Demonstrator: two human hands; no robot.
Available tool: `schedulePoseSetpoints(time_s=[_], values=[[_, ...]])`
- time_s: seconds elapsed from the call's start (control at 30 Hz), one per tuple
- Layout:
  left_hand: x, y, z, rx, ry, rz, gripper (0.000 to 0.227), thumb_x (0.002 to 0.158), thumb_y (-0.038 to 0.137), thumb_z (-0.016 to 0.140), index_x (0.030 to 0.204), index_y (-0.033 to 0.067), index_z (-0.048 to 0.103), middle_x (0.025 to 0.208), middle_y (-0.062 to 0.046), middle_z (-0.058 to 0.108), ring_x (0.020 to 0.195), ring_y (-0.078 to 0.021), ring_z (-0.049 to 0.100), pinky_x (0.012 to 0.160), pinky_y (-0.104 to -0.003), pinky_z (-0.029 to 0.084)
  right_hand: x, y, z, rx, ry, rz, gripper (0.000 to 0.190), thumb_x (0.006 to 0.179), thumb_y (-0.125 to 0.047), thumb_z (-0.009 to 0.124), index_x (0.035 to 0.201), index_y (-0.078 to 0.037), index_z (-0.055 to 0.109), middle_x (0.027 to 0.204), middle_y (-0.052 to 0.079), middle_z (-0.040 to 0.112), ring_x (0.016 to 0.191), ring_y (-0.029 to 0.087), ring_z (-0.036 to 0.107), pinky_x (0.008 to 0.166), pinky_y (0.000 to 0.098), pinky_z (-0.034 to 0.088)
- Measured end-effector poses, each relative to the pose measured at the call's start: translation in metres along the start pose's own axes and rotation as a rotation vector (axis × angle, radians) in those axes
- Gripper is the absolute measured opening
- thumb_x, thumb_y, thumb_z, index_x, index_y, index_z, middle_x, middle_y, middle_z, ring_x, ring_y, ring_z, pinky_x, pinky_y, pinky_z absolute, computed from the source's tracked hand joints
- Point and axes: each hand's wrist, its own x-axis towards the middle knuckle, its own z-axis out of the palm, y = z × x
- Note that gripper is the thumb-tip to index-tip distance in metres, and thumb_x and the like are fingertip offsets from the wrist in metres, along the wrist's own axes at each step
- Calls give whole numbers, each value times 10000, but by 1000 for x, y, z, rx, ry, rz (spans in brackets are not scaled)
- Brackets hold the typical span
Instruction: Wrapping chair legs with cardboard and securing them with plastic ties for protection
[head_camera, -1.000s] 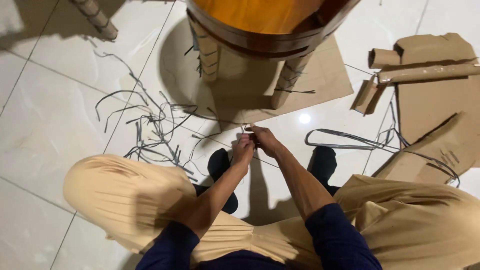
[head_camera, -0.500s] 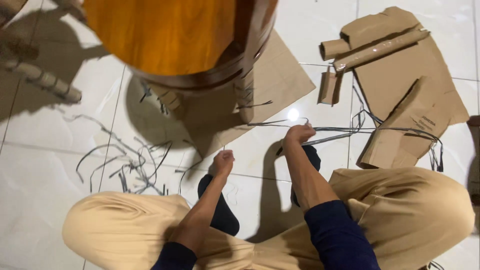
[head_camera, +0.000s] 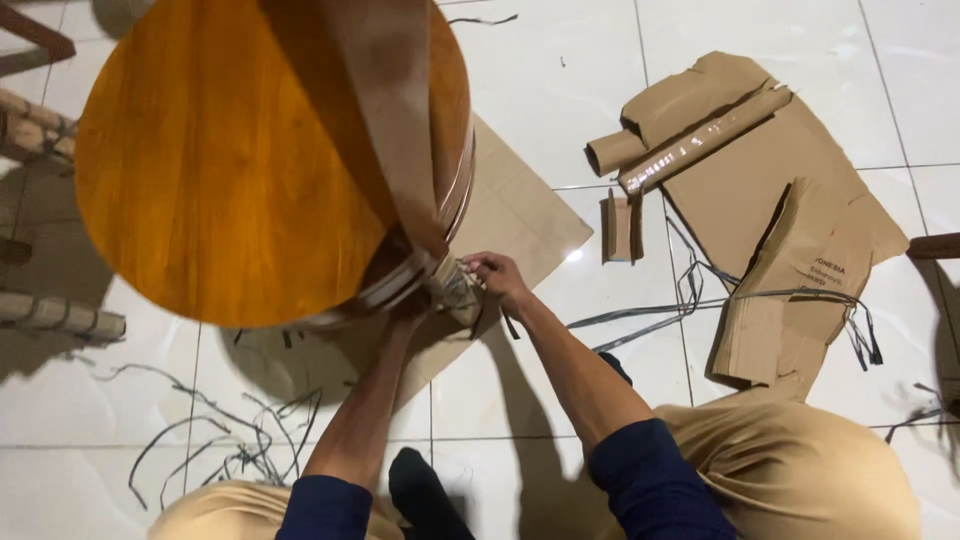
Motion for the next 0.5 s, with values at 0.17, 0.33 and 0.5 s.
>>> schedulePoseSetpoints(time_s=[0.17,0.33,0.5], values=[[41,-55,67,892,170,-67,428,1050,365,517,1382,110,604,1365,-97,616,1219,-310,557,1083,-492,396,-12,-39,5,0,-167,152,170,919,-99,710,1071,-87,786,824,101,739,613,113,629,533,234,595],[26,-83,120,1784,344,-105,400,1052,370,495,1334,123,634,1314,-86,629,1229,-292,539,1105,-449,355,-17,-30,-9,-283,-190,78,151,920,-183,713,1024,-113,797,838,86,740,710,168,642,646,312,547],[-9,-55,63,2503,471,-109,386,1054,373,477,1295,133,658,1274,-78,639,1237,-277,524,1123,-414,322,-22,25,-31,-649,-219,37,207,818,-227,808,1021,-207,778,901,46,762,819,267,730,772,395,566]])
